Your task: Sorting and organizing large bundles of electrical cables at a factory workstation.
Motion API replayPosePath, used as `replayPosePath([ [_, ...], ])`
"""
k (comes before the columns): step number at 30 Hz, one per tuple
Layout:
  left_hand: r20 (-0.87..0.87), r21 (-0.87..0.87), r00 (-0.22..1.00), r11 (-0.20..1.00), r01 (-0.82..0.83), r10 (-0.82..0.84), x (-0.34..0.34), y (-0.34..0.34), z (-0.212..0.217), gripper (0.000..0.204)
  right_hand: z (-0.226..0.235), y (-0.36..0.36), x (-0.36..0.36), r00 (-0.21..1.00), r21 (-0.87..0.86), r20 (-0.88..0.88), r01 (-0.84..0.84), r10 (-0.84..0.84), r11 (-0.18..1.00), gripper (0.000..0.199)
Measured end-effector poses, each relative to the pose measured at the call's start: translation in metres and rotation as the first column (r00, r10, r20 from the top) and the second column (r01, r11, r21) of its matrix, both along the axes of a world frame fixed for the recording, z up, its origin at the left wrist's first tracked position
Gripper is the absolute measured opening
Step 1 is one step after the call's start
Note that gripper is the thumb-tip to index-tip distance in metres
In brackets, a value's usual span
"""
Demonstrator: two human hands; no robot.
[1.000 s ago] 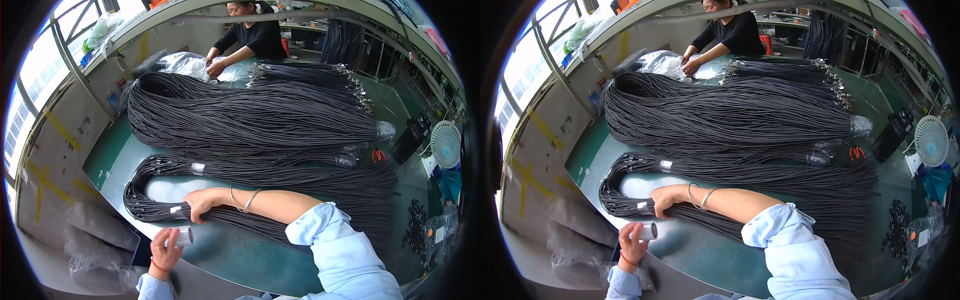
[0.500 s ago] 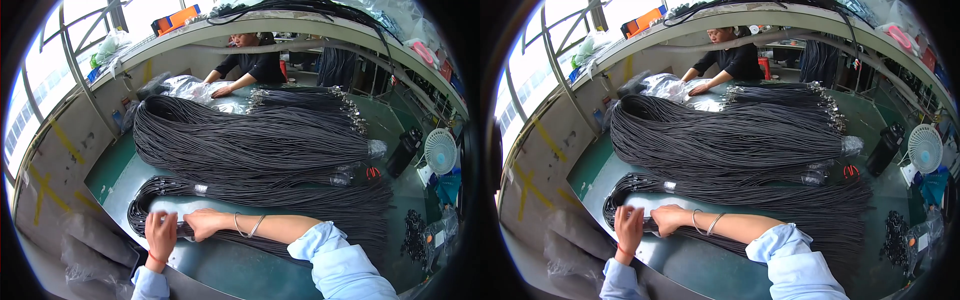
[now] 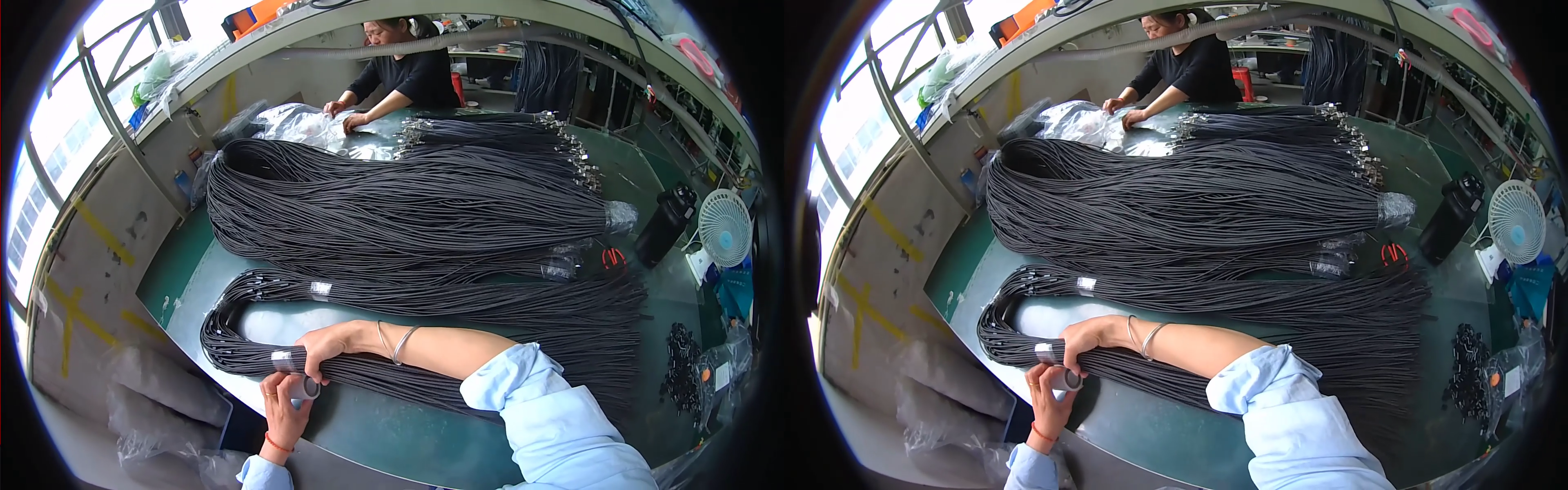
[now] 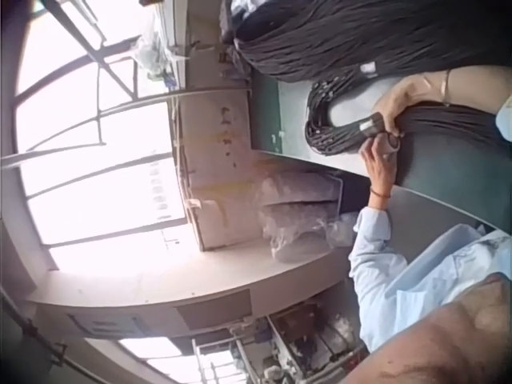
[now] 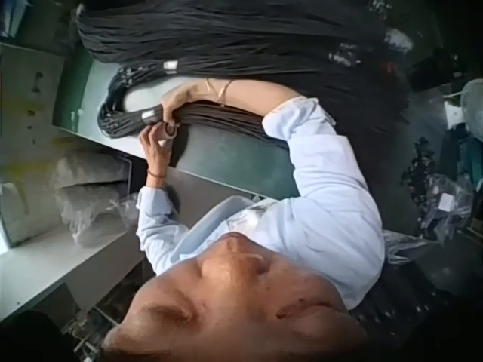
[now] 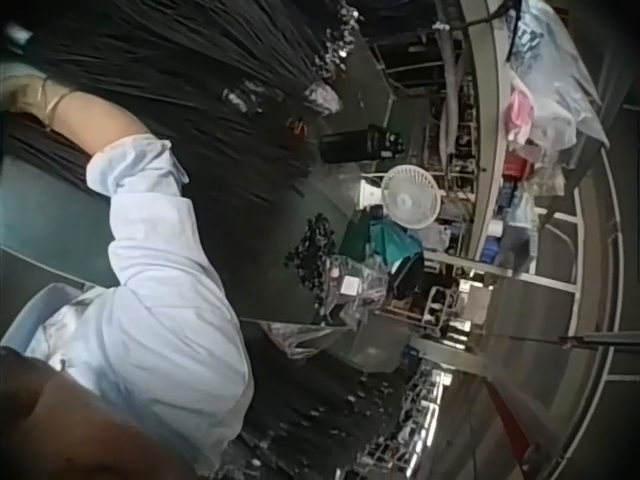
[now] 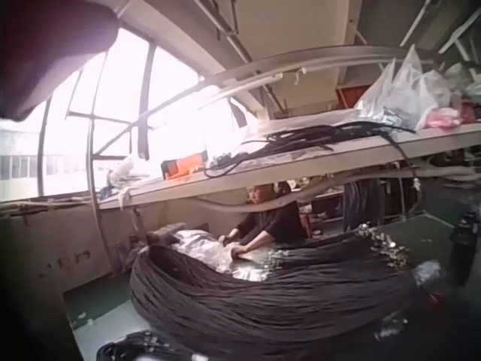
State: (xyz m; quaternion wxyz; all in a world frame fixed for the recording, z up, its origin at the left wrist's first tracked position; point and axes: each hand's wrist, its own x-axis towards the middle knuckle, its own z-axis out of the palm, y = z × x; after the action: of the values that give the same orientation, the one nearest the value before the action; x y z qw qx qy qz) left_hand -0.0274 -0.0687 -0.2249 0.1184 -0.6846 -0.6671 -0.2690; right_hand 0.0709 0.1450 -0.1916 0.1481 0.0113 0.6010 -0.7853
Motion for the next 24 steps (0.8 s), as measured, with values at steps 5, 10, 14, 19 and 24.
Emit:
replayPosePath([
  [5, -0.186, 0.100, 0.982, 0.995, 0.030, -0.011, 0.013, -0.007, 0.049, 0.070, -0.002, -0.001, 0.005, 0.994, 0.713, -0.108, 0.083, -0.007, 0.696, 0.040],
  [10, 0.554, 0.051, 0.828, 0.989, -0.141, 0.090, -0.040, 0.091, 0.095, 0.047, 0.004, -0.050, 0.016, 0.928, 0.913, -0.368, 0.372, -0.053, 0.166, 0.034],
  [14, 0.478, -0.547, 0.878, 0.783, 0.296, 0.002, -0.098, 0.116, 0.058, 0.038, 0.025, -0.060, 0.021, 0.898, 0.898, -0.439, 0.437, -0.027, -0.048, 0.032],
  [19, -0.081, -0.183, 0.992, 0.980, 0.082, -0.098, -0.046, 0.099, 0.070, 0.030, 0.013, -0.033, 0.018, 0.903, 0.889, -0.429, 0.428, -0.030, 0.166, 0.033],
  [24, -0.222, -0.138, 0.946, 0.968, 0.209, -0.236, -0.005, 0.003, 0.045, 0.031, 0.030, -0.002, 0.004, 0.995, 0.901, -0.096, 0.080, 0.017, 0.426, 0.039],
])
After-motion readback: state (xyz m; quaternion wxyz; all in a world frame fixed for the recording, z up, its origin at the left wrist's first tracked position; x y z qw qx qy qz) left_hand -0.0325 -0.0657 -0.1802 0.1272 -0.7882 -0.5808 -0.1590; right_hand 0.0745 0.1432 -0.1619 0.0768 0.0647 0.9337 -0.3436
